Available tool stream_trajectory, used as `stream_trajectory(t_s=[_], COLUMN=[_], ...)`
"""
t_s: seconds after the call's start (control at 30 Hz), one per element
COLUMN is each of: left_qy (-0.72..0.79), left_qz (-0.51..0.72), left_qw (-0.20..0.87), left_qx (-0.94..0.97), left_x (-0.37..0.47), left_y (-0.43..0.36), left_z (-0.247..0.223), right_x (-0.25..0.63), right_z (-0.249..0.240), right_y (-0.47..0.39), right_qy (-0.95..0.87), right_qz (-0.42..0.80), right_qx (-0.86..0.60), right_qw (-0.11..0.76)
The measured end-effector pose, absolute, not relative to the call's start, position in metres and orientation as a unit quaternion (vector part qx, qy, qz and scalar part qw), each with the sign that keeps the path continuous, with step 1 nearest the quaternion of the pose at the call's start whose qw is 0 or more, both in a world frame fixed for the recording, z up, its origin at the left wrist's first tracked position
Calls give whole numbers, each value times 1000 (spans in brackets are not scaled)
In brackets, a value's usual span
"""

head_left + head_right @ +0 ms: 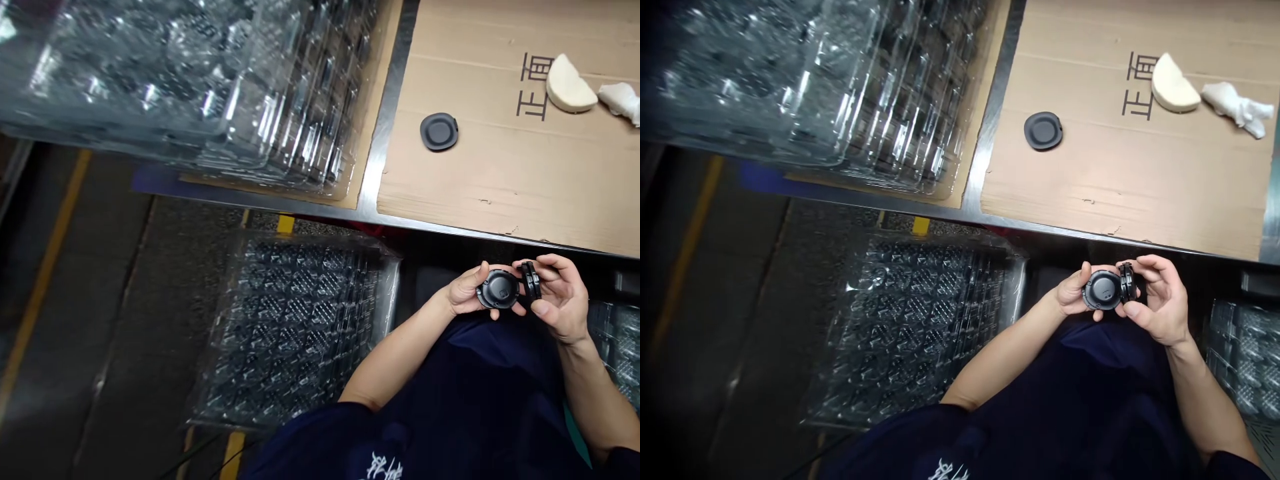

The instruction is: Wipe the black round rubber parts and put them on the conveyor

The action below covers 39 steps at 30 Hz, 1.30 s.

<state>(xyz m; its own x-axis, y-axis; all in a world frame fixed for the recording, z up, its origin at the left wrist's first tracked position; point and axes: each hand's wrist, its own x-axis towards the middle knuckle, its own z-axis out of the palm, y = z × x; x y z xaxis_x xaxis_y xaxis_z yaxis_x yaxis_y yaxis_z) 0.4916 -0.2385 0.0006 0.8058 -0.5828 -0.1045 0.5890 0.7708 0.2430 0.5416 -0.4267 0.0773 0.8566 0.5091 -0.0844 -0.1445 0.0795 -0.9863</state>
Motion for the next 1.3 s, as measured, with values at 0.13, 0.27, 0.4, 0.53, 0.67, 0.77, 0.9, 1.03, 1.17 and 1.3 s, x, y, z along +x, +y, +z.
stream_trajectory(t_s=[0.13, 0.27, 0.4, 0.53, 0.67, 0.77, 0.9, 1.03, 1.17, 1.3], left_qy=[-7, -14, -8, 11, 59, 73, 52, 51, 31, 25], left_qz=[-320, -324, -315, -297, -275, -269, -282, -286, -311, -319], left_qw=[940, 938, 939, 940, 936, 933, 935, 940, 939, 938], left_qx=[121, 119, 138, 170, 211, 227, 211, 178, 145, 138], left_x=[494, 496, 494, 494, 493, 492, 492, 494, 497, 497], left_y=[-233, -232, -232, -233, -234, -235, -237, -238, -236, -234], left_z=[2, 2, -1, -3, 0, 2, -1, -6, -7, -6], right_x=[540, 542, 543, 547, 556, 562, 559, 553, 552, 552], right_z=[77, 75, 72, 76, 88, 91, 85, 74, 64, 58], right_y=[-422, -420, -418, -418, -416, -415, -416, -419, -420, -420], right_qy=[-109, -86, -124, -239, -429, -492, -405, -227, -123, -76], right_qz=[239, 241, 216, 156, 79, 67, 86, 149, 205, 237], right_qx=[-609, -602, -635, -717, -792, -789, -795, -768, -686, -654], right_qw=[749, 756, 731, 636, 427, 361, 444, 580, 687, 714])
